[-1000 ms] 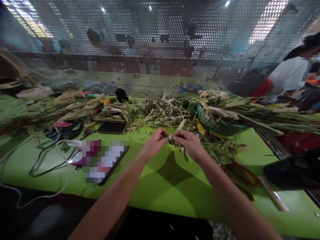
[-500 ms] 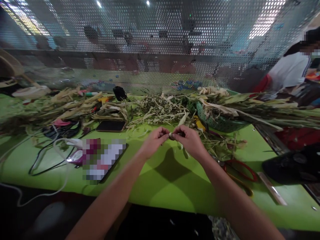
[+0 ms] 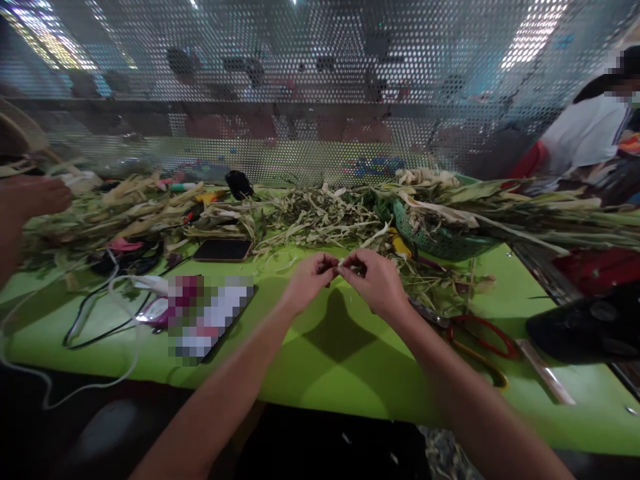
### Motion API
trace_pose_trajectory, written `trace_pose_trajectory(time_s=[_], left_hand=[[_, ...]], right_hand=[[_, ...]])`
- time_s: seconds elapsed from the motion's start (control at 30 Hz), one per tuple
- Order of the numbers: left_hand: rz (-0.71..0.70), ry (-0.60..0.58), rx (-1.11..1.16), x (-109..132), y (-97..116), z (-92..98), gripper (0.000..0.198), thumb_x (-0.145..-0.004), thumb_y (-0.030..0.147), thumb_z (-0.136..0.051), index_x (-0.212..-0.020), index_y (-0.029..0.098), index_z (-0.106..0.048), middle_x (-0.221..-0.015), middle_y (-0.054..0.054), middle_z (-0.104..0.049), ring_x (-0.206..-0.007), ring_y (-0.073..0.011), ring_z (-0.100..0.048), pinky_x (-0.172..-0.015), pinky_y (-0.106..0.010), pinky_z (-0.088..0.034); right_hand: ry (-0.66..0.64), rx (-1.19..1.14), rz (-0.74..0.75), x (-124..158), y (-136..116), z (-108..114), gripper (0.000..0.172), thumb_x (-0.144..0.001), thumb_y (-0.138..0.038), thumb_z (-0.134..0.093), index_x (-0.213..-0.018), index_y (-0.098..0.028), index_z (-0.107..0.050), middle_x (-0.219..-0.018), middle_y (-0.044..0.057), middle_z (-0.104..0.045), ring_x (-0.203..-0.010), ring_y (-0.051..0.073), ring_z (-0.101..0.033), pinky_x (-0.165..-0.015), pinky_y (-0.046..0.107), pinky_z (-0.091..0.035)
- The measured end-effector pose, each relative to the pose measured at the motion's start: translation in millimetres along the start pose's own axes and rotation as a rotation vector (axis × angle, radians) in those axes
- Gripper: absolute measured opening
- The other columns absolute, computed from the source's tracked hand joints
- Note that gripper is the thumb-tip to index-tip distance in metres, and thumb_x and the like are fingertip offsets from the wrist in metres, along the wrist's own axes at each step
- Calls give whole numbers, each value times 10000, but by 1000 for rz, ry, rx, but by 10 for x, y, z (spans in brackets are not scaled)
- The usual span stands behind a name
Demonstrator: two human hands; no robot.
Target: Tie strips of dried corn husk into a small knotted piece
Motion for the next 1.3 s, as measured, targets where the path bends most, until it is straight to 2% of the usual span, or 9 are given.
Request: trace_pose_trajectory(time_s=[0.23, 0.4, 0.5, 0.8, 0.87, 0.97, 1.1, 1.2, 1.3], left_hand=[[-2, 0, 2, 23, 16, -19, 79, -800, 195, -572, -861, 167, -529, -743, 18, -557, -653, -85, -499, -618, -229, -401], [-57, 11, -58, 35, 36, -17, 74, -795, 176, -574, -855, 169, -530, -778, 13, -573, -691, -90, -508, -654, -237, -399], [-95, -12, -69, 47, 46, -31, 85, -800, 207, -601, -842, 166, -540, -798, 2, -590, -710, -97, -513, -667, -246, -402], [63, -5, 143, 53, 86, -31, 62, -846, 208, -519, -838, 186, -462, -763, 25, -569, -659, -117, -625, -743, -302, -463], [72, 37, 18, 58, 103, -10, 46, -837, 185, -496, -818, 191, -455, -788, 5, -598, -707, -141, -636, -784, -330, -470], [-37, 90, -337, 95, 176, 10, 74, -791, 156, -526, -852, 194, -512, -880, -35, -649, -856, -188, -629, -866, -371, -455], [-173, 3, -622, 153, 252, -26, 221, -787, 191, -585, -1008, 195, -585, -984, -60, -692, -918, -213, -617, -925, -397, -423], [-243, -35, -805, 160, 246, -42, 157, -861, 234, -528, -947, 192, -653, -910, -67, -690, -886, -221, -606, -931, -414, -393], [-265, -41, -849, 141, 216, -36, 256, -922, 265, -457, -888, 201, -703, -840, -59, -684, -830, -202, -592, -916, -400, -378]], right_hand=[[91, 25, -37, 6, 19, 9, 115, -843, -304, -606, -808, -205, -654, -700, 6, -662, -631, 155, -578, -595, 260, -407], [32, 2, -14, 11, -13, 5, 140, -842, -334, -629, -874, -202, -663, -771, 22, -677, -676, 161, -599, -613, 262, -416], [47, 49, 18, 17, -28, 0, 92, -827, -284, -636, -825, -198, -668, -766, 23, -678, -690, 163, -606, -624, 260, -416], [130, -4, -96, -9, 83, 15, 120, -837, -310, -599, -790, -201, -611, -617, -30, -604, -546, 125, -553, -550, 233, -377], [124, 67, -55, -1, 41, 20, 106, -836, -288, -596, -778, -200, -610, -630, -26, -610, -561, 121, -548, -557, 230, -365], [111, 214, 12, 20, -29, 14, 73, -821, -249, -596, -776, -199, -625, -680, -11, -641, -603, 129, -557, -579, 236, -351], [80, 324, 74, 43, -67, -14, 56, -797, -206, -595, -772, -201, -645, -725, 4, -670, -625, 140, -567, -583, 244, -337], [72, 407, 158, 51, -69, -30, 72, -811, -207, -592, -778, -203, -656, -767, 15, -681, -653, 147, -576, -586, 250, -334], [101, 465, 217, 53, -61, -32, 79, -830, -210, -588, -798, -201, -659, -800, 22, -677, -682, 149, -587, -591, 253, -336]])
Point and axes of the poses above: each hand's wrist, its own x-axis away from the middle knuckle, its own z-axis out of the back of the hand, y = z × x, the point moved 2 cm from there along -x, towards the middle knuckle
